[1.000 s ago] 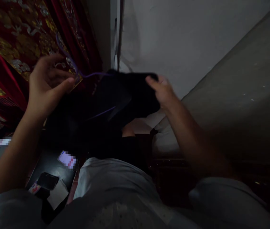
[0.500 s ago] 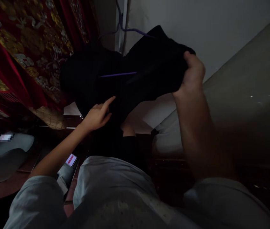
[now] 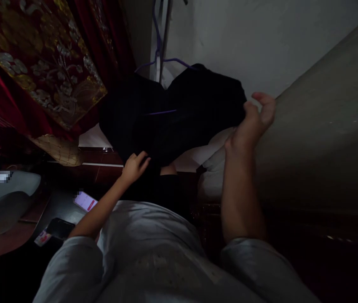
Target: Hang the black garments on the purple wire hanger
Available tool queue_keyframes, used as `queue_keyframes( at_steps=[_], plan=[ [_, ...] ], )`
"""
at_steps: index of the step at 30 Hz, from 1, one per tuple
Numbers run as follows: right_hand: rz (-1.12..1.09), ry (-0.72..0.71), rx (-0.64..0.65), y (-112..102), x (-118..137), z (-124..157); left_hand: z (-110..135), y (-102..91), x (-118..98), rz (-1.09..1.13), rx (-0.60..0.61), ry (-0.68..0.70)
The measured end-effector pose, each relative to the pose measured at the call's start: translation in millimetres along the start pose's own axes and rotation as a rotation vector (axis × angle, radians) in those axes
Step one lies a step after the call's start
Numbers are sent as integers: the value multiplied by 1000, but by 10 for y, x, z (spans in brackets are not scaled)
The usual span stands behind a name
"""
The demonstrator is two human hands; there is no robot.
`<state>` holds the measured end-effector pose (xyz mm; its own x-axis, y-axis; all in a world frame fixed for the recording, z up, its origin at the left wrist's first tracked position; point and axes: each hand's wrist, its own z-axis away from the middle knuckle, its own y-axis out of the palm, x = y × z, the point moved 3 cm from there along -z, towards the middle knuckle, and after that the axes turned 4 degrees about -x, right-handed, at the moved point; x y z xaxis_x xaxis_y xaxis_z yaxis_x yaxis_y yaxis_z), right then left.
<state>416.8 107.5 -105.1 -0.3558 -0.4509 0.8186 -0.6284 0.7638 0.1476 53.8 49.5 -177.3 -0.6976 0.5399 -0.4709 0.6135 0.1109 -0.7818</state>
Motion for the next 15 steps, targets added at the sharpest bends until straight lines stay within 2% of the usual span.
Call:
queue_keyframes(
  at_steps=[2,4,6,7,8,10,12,13,15],
  plan=[
    [-34,75,-114,-90,52,400,139,131,-8,136,-189,-24],
    [-16,81,-171,-111,203,950,247,240,-44,263,-364,-82],
    [-6,128,-210,-94,354,1522,331,324,-102,425,-497,-156],
    [-1,170,-179,-67,408,1768,371,359,-131,511,-552,-200],
    [-28,233,-78,-18,440,1968,410,391,-159,591,-593,-245],
    [-77,354,380,146,457,2244,488,447,-203,693,-622,-309],
    [-73,404,795,269,447,2371,552,491,-235,705,-577,-312],
    [-47,407,909,299,434,2380,576,509,-246,691,-536,-296],
    [12,399,949,315,413,2327,605,523,-264,645,-479,-248]
  ],
)
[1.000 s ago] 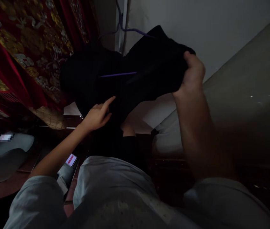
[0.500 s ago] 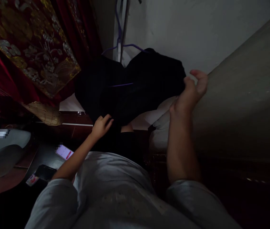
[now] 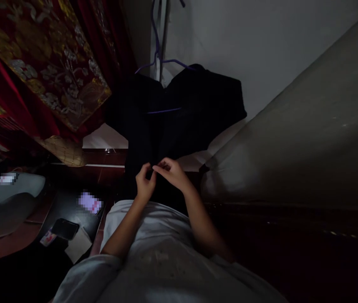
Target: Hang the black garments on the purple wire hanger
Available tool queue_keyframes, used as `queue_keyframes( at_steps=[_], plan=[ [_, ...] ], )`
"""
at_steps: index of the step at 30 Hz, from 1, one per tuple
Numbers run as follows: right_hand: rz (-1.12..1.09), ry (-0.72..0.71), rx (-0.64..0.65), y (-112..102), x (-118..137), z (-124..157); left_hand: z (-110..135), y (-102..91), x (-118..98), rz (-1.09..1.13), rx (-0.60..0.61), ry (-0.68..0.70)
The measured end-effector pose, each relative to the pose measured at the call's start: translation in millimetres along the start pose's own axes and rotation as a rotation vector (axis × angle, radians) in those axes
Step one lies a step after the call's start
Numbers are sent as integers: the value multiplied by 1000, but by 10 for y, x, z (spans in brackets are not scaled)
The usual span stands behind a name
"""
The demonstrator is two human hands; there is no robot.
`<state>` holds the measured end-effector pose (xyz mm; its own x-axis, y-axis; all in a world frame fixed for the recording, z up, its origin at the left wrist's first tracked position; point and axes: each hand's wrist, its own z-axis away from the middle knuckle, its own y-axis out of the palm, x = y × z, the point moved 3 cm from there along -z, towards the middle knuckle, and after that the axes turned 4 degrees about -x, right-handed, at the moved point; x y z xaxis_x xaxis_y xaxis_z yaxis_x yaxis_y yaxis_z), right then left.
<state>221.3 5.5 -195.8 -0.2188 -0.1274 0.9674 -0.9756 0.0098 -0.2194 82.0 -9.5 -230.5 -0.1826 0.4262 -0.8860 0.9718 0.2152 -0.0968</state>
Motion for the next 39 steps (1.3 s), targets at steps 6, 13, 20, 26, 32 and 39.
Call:
queue_keyframes(
  at_steps=[6,13,20,26,32,39],
  plan=[
    [29,-11,-70,-151,115,62,-14,56,-144,-16,62,222],
    [-339,296,-17,-177,217,75,16,128,-192,-40,131,211],
    [-597,207,-177,-372,816,-549,-35,124,-37,-79,162,210],
    [-650,21,-259,-673,1779,-1227,-91,150,85,-178,233,176],
    [-603,-64,-194,-639,1869,-1232,-490,34,-132,-257,325,205],
    [-437,-108,-132,-537,1933,-975,-1642,-49,-1508,5,164,529]
  ],
)
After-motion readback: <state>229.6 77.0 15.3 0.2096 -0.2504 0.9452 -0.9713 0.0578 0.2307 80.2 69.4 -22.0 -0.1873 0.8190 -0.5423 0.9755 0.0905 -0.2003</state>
